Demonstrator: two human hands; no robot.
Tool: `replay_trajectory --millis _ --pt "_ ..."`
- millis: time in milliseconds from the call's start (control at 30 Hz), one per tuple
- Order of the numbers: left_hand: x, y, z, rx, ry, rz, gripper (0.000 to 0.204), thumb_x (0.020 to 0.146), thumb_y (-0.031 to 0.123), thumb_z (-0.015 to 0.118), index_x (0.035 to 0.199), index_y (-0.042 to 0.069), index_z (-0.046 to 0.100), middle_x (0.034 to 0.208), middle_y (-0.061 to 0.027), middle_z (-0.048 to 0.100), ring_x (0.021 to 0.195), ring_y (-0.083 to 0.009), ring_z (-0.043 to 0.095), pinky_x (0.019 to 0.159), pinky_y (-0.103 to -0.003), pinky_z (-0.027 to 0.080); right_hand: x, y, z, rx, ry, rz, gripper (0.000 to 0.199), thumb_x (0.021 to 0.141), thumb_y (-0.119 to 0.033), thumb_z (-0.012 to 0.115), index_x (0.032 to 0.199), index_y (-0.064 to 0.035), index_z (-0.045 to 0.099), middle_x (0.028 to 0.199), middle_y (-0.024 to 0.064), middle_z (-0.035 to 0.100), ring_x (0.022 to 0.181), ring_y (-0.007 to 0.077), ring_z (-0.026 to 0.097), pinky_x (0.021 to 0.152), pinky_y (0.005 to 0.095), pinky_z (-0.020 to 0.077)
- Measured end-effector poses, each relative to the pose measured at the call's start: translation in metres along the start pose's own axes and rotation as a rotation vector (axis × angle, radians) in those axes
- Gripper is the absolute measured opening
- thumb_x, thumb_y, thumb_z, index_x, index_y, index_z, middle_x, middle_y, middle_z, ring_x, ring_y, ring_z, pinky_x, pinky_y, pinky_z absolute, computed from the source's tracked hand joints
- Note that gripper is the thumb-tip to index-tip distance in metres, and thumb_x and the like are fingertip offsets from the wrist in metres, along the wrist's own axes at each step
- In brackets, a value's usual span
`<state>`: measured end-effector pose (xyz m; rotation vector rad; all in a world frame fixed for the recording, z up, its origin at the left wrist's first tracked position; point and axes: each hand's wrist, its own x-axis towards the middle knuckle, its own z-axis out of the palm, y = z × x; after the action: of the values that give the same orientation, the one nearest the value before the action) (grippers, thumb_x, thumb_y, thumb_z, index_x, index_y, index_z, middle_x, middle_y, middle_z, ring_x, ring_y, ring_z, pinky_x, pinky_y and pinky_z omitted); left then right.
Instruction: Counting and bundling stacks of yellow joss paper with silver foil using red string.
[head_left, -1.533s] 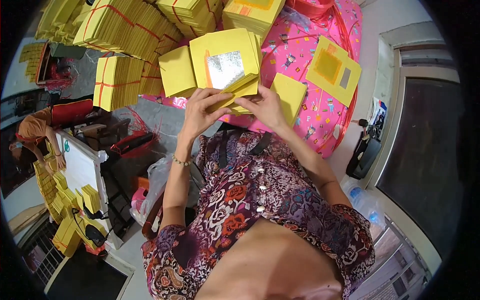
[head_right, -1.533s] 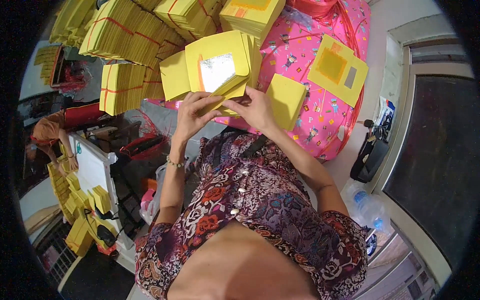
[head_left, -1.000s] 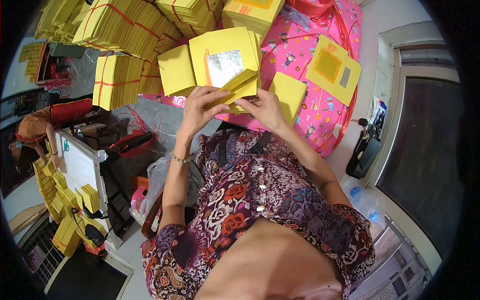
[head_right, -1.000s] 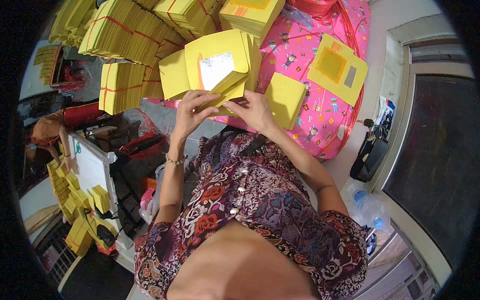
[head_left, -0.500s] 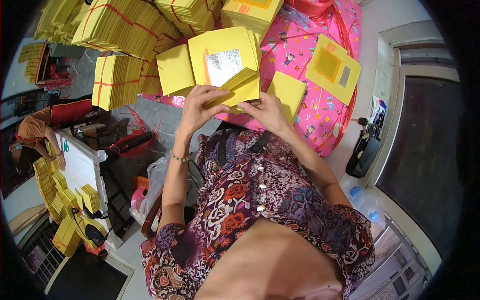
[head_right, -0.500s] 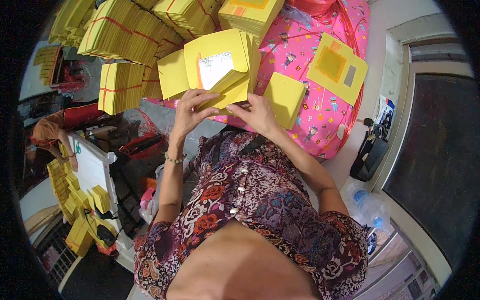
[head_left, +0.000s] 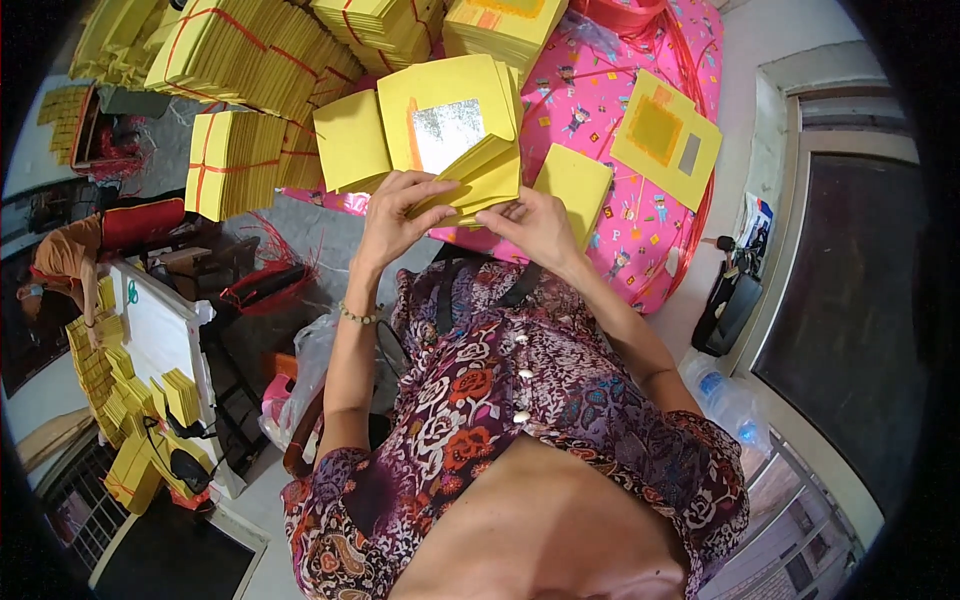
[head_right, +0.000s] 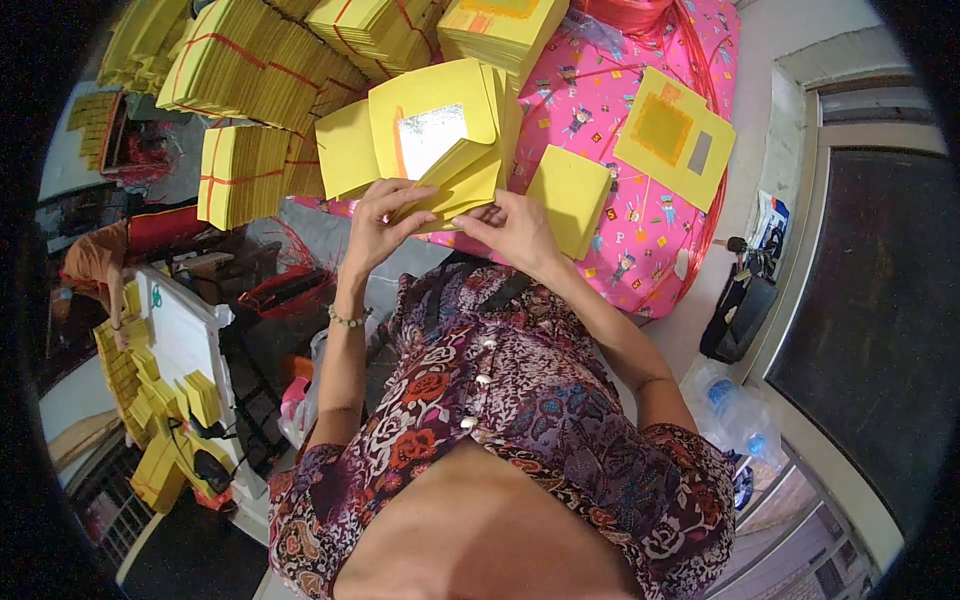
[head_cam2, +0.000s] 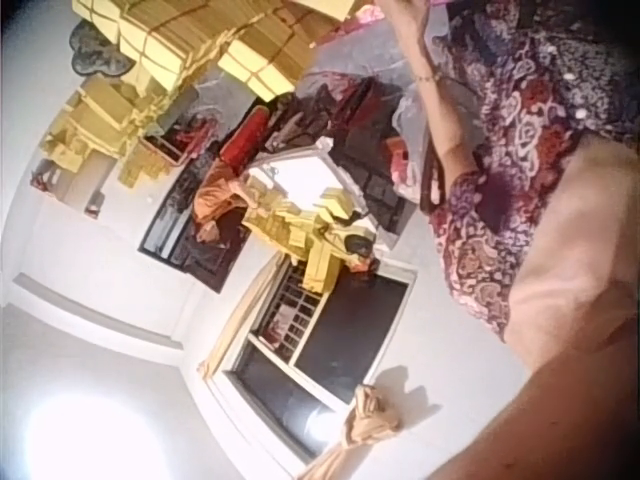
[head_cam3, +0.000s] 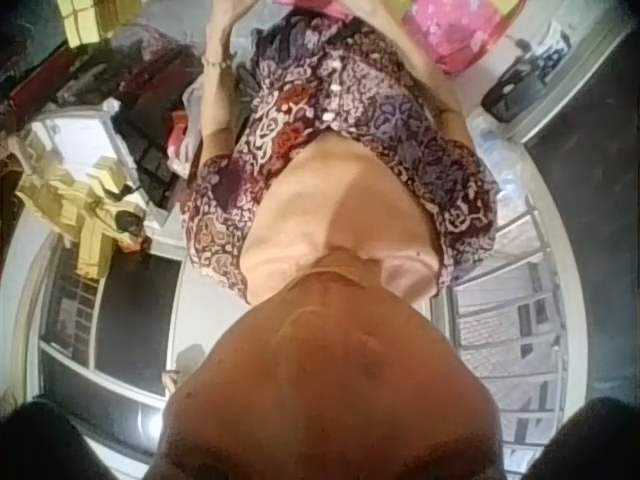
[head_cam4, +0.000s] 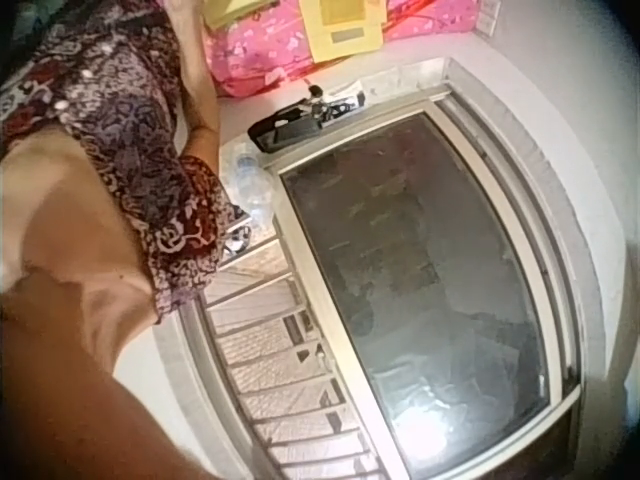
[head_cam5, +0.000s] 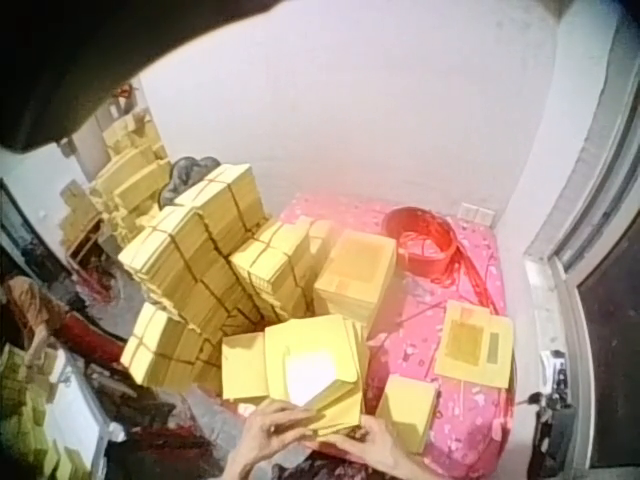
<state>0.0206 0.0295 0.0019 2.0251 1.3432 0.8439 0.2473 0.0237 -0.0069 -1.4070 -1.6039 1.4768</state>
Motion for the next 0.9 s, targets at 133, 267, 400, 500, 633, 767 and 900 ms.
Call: replay_trajectory --millis 133,267,400,500,633,767,900 --pt "0.0 0.003 -0.001 -0.008 -0.002 -0.022 0.032 0.071 0.016 0.076 0.103 0.013 0.07 0.096 -0.0071 0.065 0.086 -0.0208 0.058 0.071 -0.031 0.049 -0.013 -0.014 -0.006 -0.24 0.044 0.153 0.031 0.074 -0.025 0.078 0.09 -0.0004 0.066 0.066 0.0014 0.062 0.058 0.0056 0.054 0.053 0.0214 0.0434" --pt "0.0 0.003 -0.001 -0.004 0.009 -0.002 0.029 0.073 0.014 0.075 0.101 0.012 0.071 0.094 -0.0066 0.065 0.086 -0.0206 0.058 0.071 -0.031 0.049 -0.018 -0.02 -0.013 -0.287 0.337 -0.042 0.03 0.073 -0.023 0.076 0.091 -0.0041 0.062 0.067 0.003 0.052 0.054 0.0123 0.053 0.051 0.028 0.0436" --pt "0.0 0.002 -0.003 0.01 0.021 -0.005 0.026 0.073 0.017 0.074 0.098 0.014 0.072 0.094 -0.0043 0.065 0.084 -0.0206 0.058 0.073 -0.032 0.049 -0.004 -0.029 -0.019 -0.304 0.383 -0.323 0.022 0.075 -0.014 0.071 0.092 -0.0048 0.06 0.093 0.0064 0.049 0.066 0.0145 0.057 0.057 0.0294 0.0464" --pt "0.002 0.008 -0.003 0.028 0.035 0.054 0.027 0.071 0.018 0.076 0.097 0.013 0.072 0.095 -0.0034 0.065 0.084 -0.0203 0.058 0.072 -0.032 0.049 0.011 -0.011 -0.02 -0.288 0.265 -0.38 0.019 0.075 -0.01 0.069 0.092 -0.0049 0.06 0.101 0.008 0.048 0.074 0.0172 0.059 0.062 0.03 0.0481" --pt "-0.001 0.02 -0.002 0.069 0.048 0.127 0.03 0.067 0.017 0.078 0.095 0.012 0.071 0.099 -0.0033 0.064 0.084 -0.0204 0.058 0.071 -0.032 0.049 0.017 -0.022 -0.022 -0.266 0.302 -0.391 0.018 0.075 -0.008 0.068 0.092 -0.0062 0.06 0.104 0.0079 0.05 0.087 0.0218 0.058 0.071 0.0335 0.0482" --pt "-0.006 0.017 0.0 0.084 0.128 0.194 0.032 0.066 0.014 0.079 0.095 0.007 0.066 0.099 -0.0077 0.062 0.086 -0.023 0.059 0.07 -0.033 0.049 0.023 -0.036 -0.034 -0.426 0.311 -0.593 0.016 0.073 -0.009 0.069 0.085 -0.0072 0.059 0.101 0.0069 0.055 0.098 0.0268 0.053 0.082 0.0383 0.0443" --pt "-0.009 0.03 0.007 0.008 0.275 0.094 0.06 0.067 0.011 0.079 0.118 0.003 0.049 0.098 -0.0148 0.056 0.077 -0.0244 0.058 0.066 -0.034 0.049 0.025 -0.049 -0.043 -0.442 0.257 -0.665 0.016 0.072 -0.009 0.069 0.081 -0.0077 0.056 0.091 0.0062 0.058 0.096 0.027 0.052 0.082 0.038 0.044"
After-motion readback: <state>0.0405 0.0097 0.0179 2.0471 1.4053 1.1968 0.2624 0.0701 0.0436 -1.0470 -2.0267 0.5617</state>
